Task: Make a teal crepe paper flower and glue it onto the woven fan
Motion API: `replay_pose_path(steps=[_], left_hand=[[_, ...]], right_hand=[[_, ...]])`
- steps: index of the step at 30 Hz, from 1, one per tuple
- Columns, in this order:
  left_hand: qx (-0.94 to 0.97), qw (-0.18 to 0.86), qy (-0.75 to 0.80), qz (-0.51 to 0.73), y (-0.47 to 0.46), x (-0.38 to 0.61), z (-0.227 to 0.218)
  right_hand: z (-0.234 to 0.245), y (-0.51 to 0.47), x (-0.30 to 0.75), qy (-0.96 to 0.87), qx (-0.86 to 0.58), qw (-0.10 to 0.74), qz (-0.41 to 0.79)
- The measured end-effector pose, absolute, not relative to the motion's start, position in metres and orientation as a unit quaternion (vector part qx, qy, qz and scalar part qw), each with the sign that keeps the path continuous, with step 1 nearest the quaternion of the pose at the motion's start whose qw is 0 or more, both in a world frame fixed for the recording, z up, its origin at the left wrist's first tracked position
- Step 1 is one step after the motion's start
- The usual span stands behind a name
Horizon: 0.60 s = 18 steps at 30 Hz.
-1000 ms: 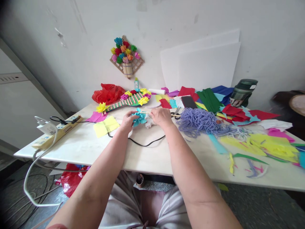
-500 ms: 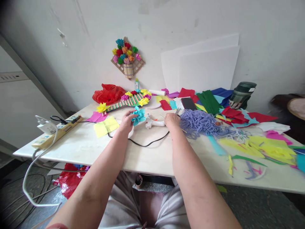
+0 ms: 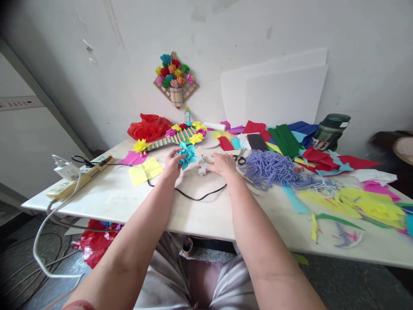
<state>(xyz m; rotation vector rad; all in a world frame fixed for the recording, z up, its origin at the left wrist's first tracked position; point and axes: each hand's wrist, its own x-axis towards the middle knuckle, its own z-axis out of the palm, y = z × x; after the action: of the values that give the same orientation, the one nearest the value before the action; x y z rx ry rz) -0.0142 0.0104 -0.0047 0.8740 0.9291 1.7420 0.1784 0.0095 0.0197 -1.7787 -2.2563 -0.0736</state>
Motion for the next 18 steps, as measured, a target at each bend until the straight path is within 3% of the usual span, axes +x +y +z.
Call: replay_pose_path(steps=[4,11,14,18], left_hand=[[0.351,0.472,0.379,0.714,0.009,-0.012,-0.003],[0.331,0.497,0.349,0.722,0.007,-0.012,-0.001],[0.323,0.506,0.341,0.724,0.007,-0.013,-0.001],[0.316,0.507,0.346,0.724,0.007,-0.014,-0.002]], right_hand=[[0.013,0.005,0.163,-0.804,-0.591,0.062,-0.021],[0.01,0.0,0.158,-0.779,-0.621,0.081,-0.041],[0.016,0.001,0.165,-0.748,-0.651,0.119,-0.049],[0.017,0.01,0.177,-0.701,-0.668,0.247,-0.027]])
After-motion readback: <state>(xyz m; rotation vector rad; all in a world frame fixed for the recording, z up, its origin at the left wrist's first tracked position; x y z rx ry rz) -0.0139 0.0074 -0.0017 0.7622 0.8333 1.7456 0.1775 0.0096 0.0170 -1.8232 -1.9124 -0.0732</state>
